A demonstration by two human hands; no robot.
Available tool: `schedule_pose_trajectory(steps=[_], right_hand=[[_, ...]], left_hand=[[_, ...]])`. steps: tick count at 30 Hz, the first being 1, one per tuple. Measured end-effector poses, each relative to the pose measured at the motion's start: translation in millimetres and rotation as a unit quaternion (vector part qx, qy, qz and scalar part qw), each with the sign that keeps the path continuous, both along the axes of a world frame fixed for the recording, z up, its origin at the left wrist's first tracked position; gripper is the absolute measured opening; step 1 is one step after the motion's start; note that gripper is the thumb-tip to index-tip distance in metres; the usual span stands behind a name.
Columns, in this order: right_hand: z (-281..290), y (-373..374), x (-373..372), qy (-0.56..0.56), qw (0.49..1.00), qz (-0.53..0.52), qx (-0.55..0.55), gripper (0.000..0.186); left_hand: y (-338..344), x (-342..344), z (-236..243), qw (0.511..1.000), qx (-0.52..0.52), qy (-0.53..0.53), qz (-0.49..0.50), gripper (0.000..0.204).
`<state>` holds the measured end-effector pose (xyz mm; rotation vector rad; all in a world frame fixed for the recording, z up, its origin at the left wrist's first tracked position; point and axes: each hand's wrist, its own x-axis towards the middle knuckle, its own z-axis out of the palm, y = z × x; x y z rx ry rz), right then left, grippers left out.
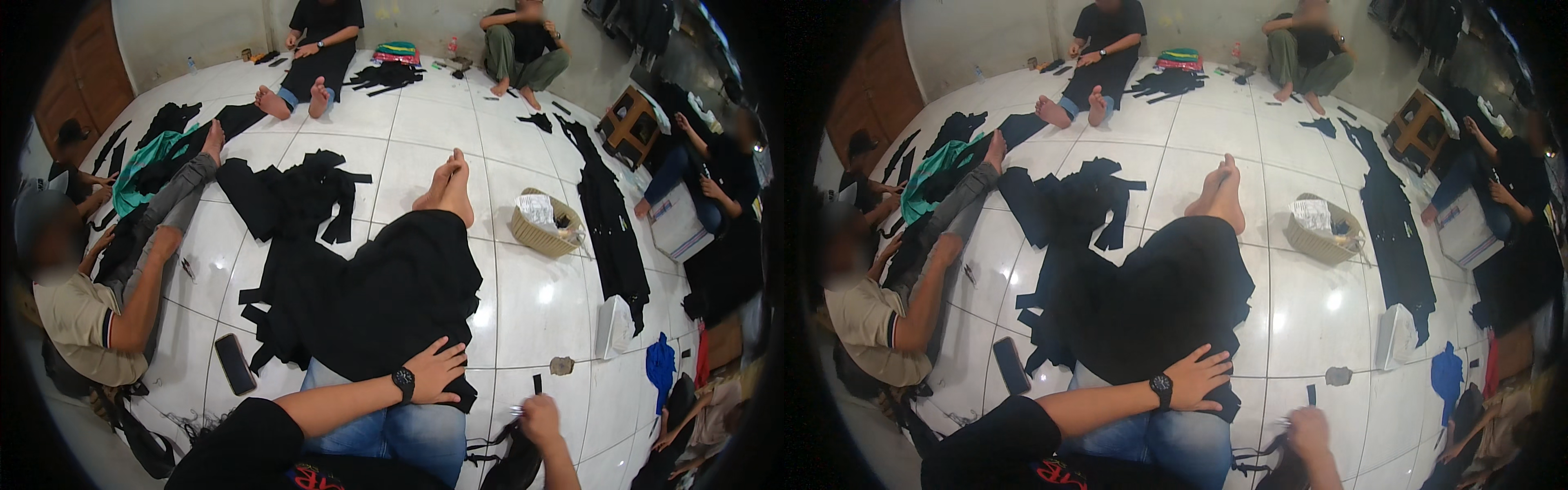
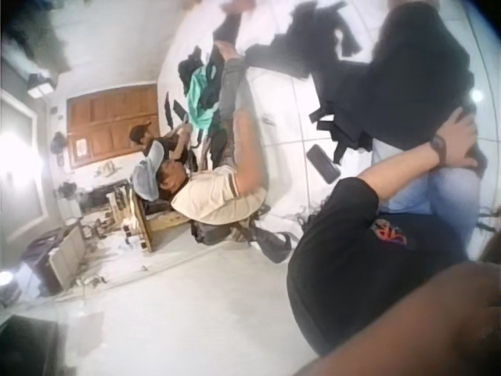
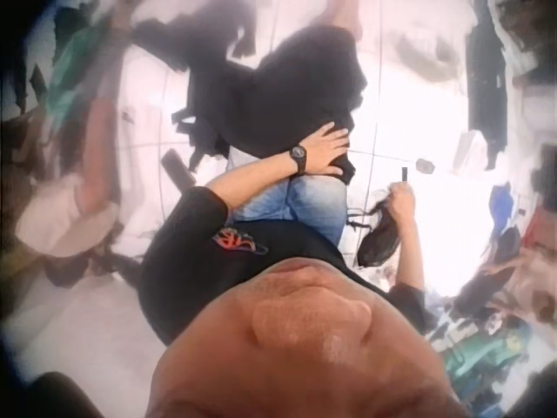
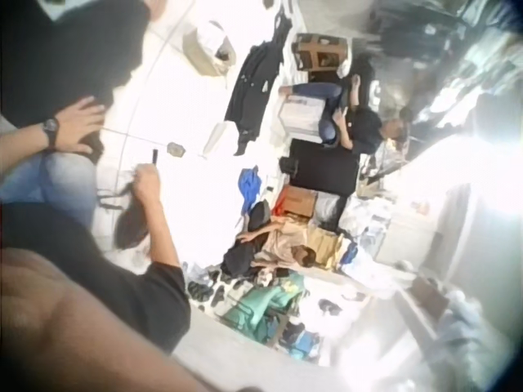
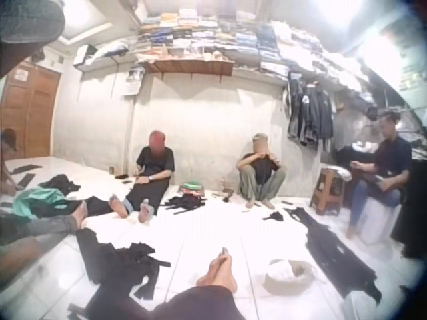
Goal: The person sits on the floor and uses scissors to cut a large piece of black fabric into strips. They repeatedly fold and cut the material, accumulating cut pieces on the floor.
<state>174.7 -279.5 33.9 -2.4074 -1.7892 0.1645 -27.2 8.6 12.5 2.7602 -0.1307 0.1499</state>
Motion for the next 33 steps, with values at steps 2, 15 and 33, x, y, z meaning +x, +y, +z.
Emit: schedule_pose_trajectory(steps=[2,15,33], right_hand=[[-3.6,-36.4,30.1,-0.039,0.994,-0.093,-0.041,0.013],[4.6,123.6,-55.4,0.069,0.964,0.022,0.257,0.025],[13.8,84.5,-56.0,0.67,0.571,-0.239,0.409,0.031]], left_hand=[[1.4,-3.4,2.8,1.0,0.011,0.01,0.003,0.067],[15.2,-46.0,-1.3,0.996,0.06,0.023,0.057,0.061],[10.0,-48.5,-6.5,0.995,0.038,-0.017,0.092,0.06]])
